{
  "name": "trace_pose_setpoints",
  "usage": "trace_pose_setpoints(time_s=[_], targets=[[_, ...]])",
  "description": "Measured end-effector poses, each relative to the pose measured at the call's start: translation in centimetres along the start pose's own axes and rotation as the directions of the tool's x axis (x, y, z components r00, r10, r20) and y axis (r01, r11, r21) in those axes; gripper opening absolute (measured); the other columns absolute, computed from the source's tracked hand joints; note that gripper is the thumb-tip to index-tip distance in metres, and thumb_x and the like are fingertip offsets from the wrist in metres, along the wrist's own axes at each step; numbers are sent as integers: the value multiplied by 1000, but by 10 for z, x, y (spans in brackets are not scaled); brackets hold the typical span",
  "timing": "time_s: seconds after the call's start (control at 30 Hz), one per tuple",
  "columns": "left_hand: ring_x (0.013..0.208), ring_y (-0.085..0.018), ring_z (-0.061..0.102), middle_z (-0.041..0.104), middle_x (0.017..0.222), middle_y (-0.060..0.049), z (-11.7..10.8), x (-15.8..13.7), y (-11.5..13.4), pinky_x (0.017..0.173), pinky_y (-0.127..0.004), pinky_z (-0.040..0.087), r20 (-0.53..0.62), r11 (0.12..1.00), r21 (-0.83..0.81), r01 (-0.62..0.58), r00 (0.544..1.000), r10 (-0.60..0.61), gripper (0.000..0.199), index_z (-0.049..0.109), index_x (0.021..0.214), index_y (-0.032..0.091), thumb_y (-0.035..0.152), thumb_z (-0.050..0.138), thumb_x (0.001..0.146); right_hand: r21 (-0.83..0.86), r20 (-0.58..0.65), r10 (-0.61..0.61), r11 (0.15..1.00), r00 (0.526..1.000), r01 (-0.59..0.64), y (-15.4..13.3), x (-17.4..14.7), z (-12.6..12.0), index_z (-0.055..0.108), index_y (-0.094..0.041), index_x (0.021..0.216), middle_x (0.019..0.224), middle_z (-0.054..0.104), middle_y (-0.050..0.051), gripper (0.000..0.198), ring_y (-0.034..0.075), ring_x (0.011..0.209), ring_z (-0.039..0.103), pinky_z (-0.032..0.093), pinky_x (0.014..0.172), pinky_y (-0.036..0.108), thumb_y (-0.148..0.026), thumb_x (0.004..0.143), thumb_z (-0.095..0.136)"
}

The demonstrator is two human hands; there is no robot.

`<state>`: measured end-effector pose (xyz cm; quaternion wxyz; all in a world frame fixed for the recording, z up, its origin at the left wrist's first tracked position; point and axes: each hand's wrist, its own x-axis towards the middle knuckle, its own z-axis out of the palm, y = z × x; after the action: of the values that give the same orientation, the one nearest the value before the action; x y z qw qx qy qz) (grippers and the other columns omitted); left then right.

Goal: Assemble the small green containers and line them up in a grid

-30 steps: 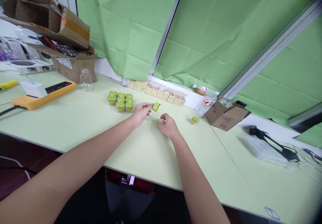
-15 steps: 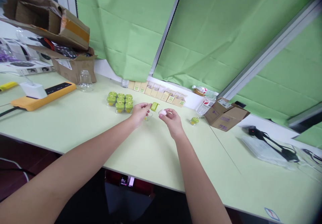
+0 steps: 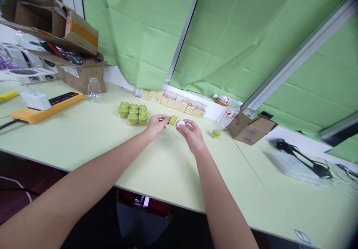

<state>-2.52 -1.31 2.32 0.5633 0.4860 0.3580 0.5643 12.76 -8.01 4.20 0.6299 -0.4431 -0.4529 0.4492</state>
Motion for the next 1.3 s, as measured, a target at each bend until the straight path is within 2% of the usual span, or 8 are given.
trace_pose_setpoints(time_s=[0.27, 0.43, 0.63, 0.83, 0.97, 1.1, 1.2, 1.3], targets=[[68, -13, 61, 69, 83, -4, 1, -3, 4, 68, -29, 52, 54, 997, -55, -48, 997, 51, 25, 72, 79, 15, 36, 79, 69, -84, 11, -77, 993, 997, 77, 4, 1, 3, 58, -22, 96, 91, 74, 3, 45, 16, 86, 67, 52, 87, 34, -34, 63, 85], [73, -14, 64, 69, 80, -4, 2, -3, 2, 77, -33, 56, 65, 992, -109, -70, 995, 77, 29, 71, 79, 12, 38, 79, 67, -122, 10, -113, 986, 993, 114, 6, 0, 6, 60, -21, 94, 91, 74, 5, 44, 18, 86, 68, 53, 85, 35, -35, 61, 86], [75, -14, 65, 69, 81, -4, 3, -3, -1, 83, -34, 57, 60, 985, -173, 21, 998, -11, 31, 70, 78, 11, 38, 80, 67, -213, -72, -201, 960, 977, 182, 12, 1, 11, 66, -20, 98, 106, 69, 7, 45, 19, 85, 69, 56, 80, 35, -39, 61, 84], [80, -14, 67, 70, 89, -7, 2, -4, -4, 90, -35, 55, 113, 957, -266, 115, 990, -88, 31, 70, 80, 11, 37, 81, 67, -333, -62, -320, 900, 945, 283, 15, -4, 18, 64, -22, 101, 107, 68, 6, 38, 20, 88, 69, 57, 81, 34, -42, 71, 77], [86, -15, 66, 71, 93, -8, 2, -4, -4, 91, -34, 54, 153, 935, -322, 147, 983, -102, 29, 71, 83, 11, 34, 80, 70, -415, -43, -385, 846, 922, 334, 13, -7, 19, 62, -23, 105, 109, 68, 5, 37, 19, 90, 69, 57, 84, 34, -40, 74, 75], [88, -16, 66, 71, 94, -9, 3, -4, -4, 92, -33, 53, 166, 915, -365, 170, 979, -116, 25, 71, 84, 10, 29, 80, 71, -487, 37, -449, 772, 893, 408, 10, -8, 16, 61, -24, 108, 109, 68, 5, 40, 19, 90, 69, 58, 86, 35, -38, 74, 76], [86, -16, 66, 71, 92, -9, 3, -5, -4, 91, -35, 53, 162, 910, -374, 179, 979, -126, 24, 71, 85, 9, 28, 79, 71, -561, 111, -492, 686, 864, 463, 9, -7, 13, 61, -24, 112, 109, 68, 4, 44, 20, 91, 68, 59, 87, 37, -36, 73, 77], [88, -18, 66, 71, 92, -10, 3, -5, -3, 92, -36, 52, 172, 909, -377, 177, 978, -119, 24, 71, 84, 9, 27, 79, 71, -632, 143, -549, 590, 824, 503, 10, -5, 11, 61, -23, 114, 109, 68, 4, 39, 19, 89, 68, 60, 86, 37, -33, 78, 72]])
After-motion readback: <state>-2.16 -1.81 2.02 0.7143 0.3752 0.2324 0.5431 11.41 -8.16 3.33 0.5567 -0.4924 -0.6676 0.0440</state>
